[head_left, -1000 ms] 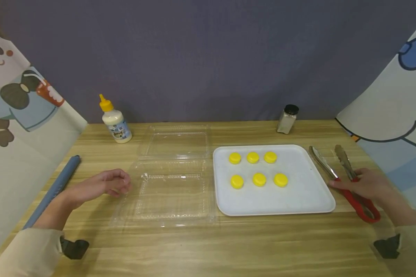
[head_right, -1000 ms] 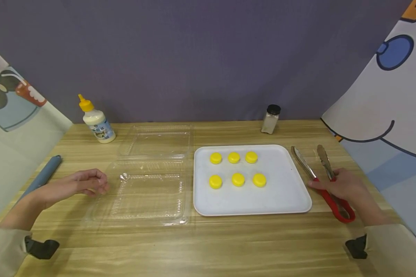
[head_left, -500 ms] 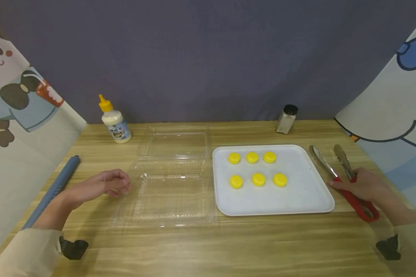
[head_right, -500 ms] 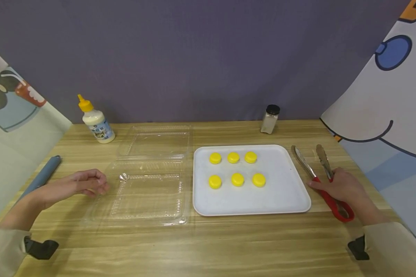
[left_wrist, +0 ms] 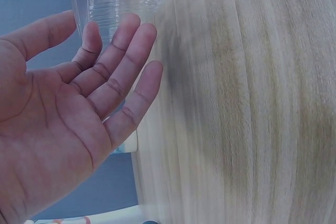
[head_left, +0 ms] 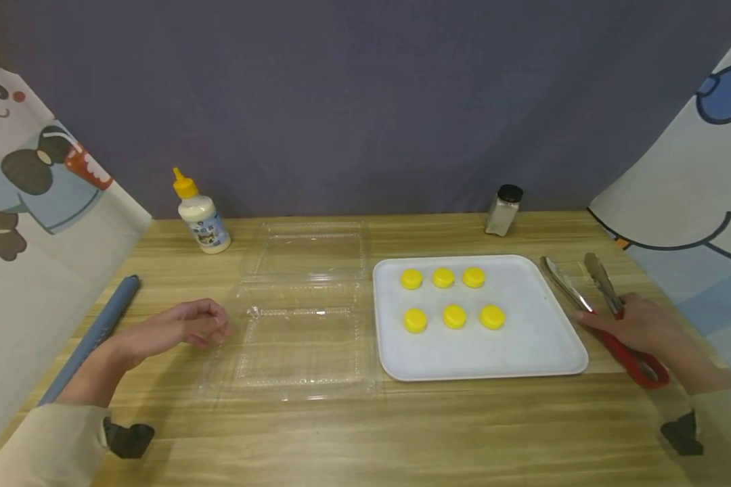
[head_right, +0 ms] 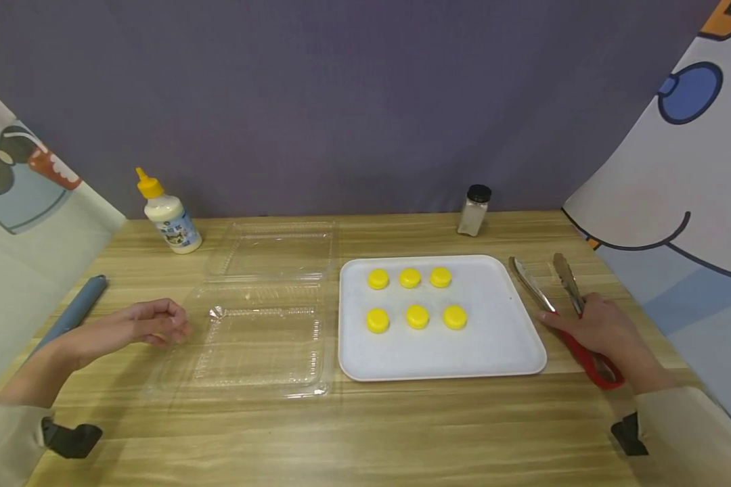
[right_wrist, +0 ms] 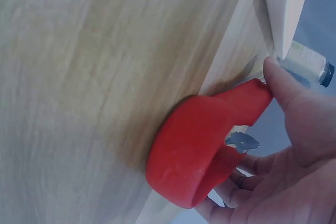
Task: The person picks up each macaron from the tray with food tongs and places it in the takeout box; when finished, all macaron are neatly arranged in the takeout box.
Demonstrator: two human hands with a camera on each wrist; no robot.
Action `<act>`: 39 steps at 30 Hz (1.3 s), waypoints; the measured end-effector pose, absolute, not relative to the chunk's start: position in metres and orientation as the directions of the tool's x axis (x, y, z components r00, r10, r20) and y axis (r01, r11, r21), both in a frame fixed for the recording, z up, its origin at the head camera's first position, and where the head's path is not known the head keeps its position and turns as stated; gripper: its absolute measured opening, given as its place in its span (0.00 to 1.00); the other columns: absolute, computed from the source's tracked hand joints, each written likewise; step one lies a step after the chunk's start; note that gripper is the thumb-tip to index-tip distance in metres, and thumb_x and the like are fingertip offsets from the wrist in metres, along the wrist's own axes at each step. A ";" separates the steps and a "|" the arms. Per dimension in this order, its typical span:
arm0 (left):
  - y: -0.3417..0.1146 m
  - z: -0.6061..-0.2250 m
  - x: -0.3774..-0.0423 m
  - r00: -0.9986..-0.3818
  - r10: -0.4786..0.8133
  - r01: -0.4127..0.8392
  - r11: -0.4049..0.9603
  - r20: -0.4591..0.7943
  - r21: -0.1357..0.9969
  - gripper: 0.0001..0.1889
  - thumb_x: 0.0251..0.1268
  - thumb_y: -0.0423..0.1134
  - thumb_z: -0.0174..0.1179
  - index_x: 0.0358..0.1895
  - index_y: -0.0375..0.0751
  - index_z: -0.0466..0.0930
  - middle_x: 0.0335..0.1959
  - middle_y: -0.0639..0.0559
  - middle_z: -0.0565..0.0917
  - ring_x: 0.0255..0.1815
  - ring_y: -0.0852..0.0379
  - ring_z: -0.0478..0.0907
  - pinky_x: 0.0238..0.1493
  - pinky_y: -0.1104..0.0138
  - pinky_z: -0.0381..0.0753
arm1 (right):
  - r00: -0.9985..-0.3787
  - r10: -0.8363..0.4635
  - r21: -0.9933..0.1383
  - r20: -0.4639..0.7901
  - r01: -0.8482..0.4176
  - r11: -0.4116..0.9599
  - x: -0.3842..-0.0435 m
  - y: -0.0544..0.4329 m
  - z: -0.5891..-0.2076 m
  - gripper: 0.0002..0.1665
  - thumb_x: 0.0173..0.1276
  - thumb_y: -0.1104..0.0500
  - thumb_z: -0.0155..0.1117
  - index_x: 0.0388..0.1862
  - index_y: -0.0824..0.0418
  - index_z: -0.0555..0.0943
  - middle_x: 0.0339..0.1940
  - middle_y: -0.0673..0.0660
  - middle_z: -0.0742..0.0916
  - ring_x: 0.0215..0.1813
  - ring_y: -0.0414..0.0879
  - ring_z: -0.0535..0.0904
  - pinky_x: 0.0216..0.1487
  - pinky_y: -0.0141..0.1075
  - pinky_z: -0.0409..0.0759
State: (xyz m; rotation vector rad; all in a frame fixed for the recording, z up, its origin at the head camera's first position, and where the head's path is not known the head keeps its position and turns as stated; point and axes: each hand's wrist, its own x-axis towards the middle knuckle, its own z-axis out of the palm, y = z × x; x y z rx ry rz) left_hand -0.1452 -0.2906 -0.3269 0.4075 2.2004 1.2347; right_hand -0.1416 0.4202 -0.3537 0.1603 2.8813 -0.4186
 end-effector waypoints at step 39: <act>-0.292 -0.329 -0.146 -0.785 0.526 0.000 0.530 -0.329 0.848 0.12 0.84 0.39 0.44 0.51 0.32 0.69 0.50 0.42 0.78 0.51 0.51 0.78 0.52 0.59 0.81 | -0.989 0.056 -0.280 -0.136 0.092 0.955 -0.142 0.431 -0.338 0.56 0.78 0.34 0.49 0.68 0.89 0.55 0.61 0.92 0.65 0.57 0.86 0.65 0.54 0.74 0.69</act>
